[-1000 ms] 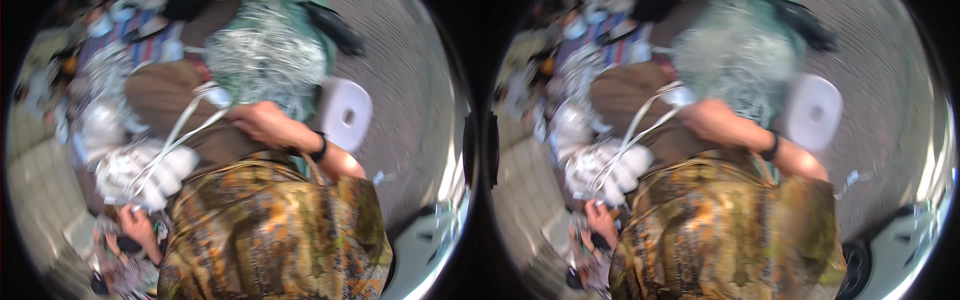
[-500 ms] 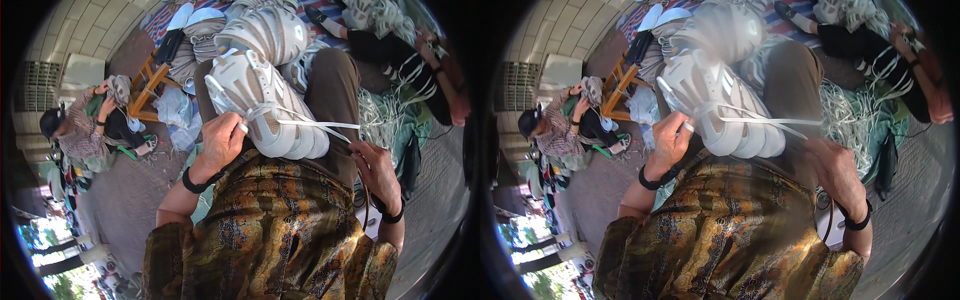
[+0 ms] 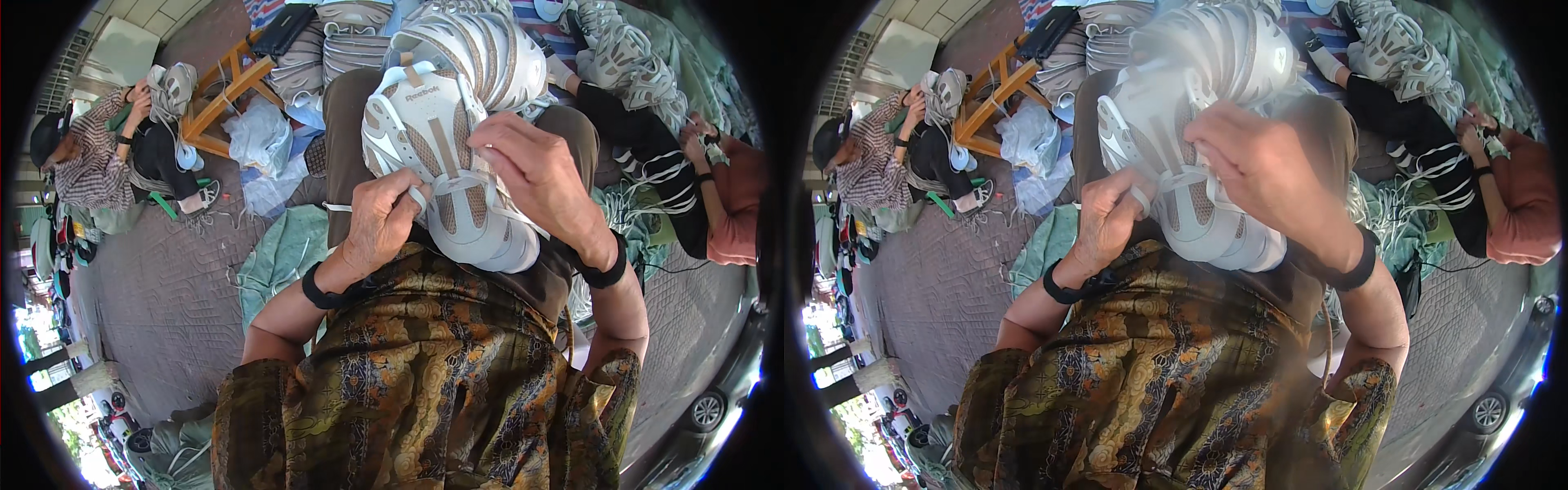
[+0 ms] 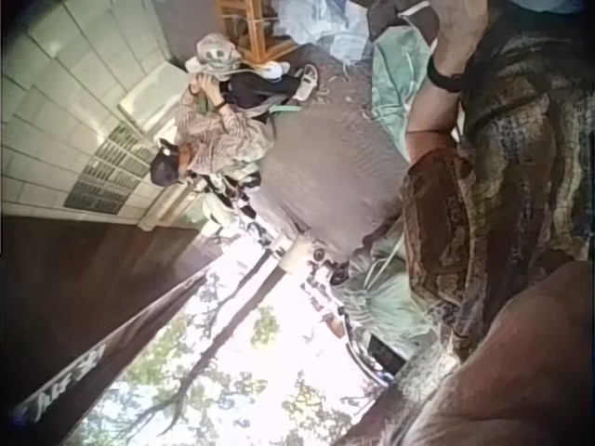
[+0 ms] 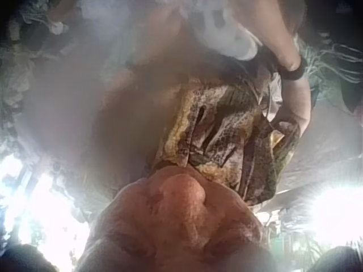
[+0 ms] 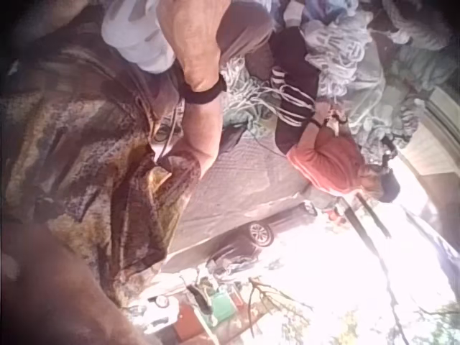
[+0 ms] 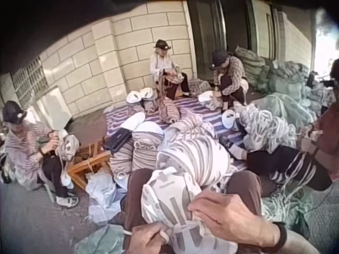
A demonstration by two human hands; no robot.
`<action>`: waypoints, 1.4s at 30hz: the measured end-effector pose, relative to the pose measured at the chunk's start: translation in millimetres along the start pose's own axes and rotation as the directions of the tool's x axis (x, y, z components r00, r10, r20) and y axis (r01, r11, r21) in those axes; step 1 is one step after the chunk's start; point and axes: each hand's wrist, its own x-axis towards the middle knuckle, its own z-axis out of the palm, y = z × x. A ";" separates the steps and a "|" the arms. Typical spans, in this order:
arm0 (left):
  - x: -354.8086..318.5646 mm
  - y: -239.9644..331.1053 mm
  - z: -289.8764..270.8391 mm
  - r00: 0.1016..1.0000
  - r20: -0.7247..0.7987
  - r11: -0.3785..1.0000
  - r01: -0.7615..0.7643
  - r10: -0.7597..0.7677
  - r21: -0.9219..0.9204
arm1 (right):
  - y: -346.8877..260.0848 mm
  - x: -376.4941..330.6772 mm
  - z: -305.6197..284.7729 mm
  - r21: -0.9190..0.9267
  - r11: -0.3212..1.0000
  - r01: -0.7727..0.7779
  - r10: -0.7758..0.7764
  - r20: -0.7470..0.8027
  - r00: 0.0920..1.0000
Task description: The person is sitting on the sidewalk and lacing white Reebok sneakers. They pull the laces through the eyelets, tighten them, and tie a knot. The person handles multiple shoes, moving them between their lap and a pile on the ground.
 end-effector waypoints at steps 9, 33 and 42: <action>0.2 20.0 -17.1 0.938 0.044 0.848 -0.329 0.343 0.415 | 6.6 13.0 -6.5 -0.359 0.889 0.285 -0.163 0.333 0.929; 60.6 41.2 -36.6 0.686 0.675 0.543 -0.688 0.271 0.481 | 7.2 57.2 -20.1 -0.210 0.743 0.636 -0.383 0.646 0.660; 71.5 39.7 -31.5 0.687 0.705 0.575 -0.653 0.177 0.493 | 30.5 50.1 -13.6 -0.089 0.771 0.631 -0.451 0.623 0.639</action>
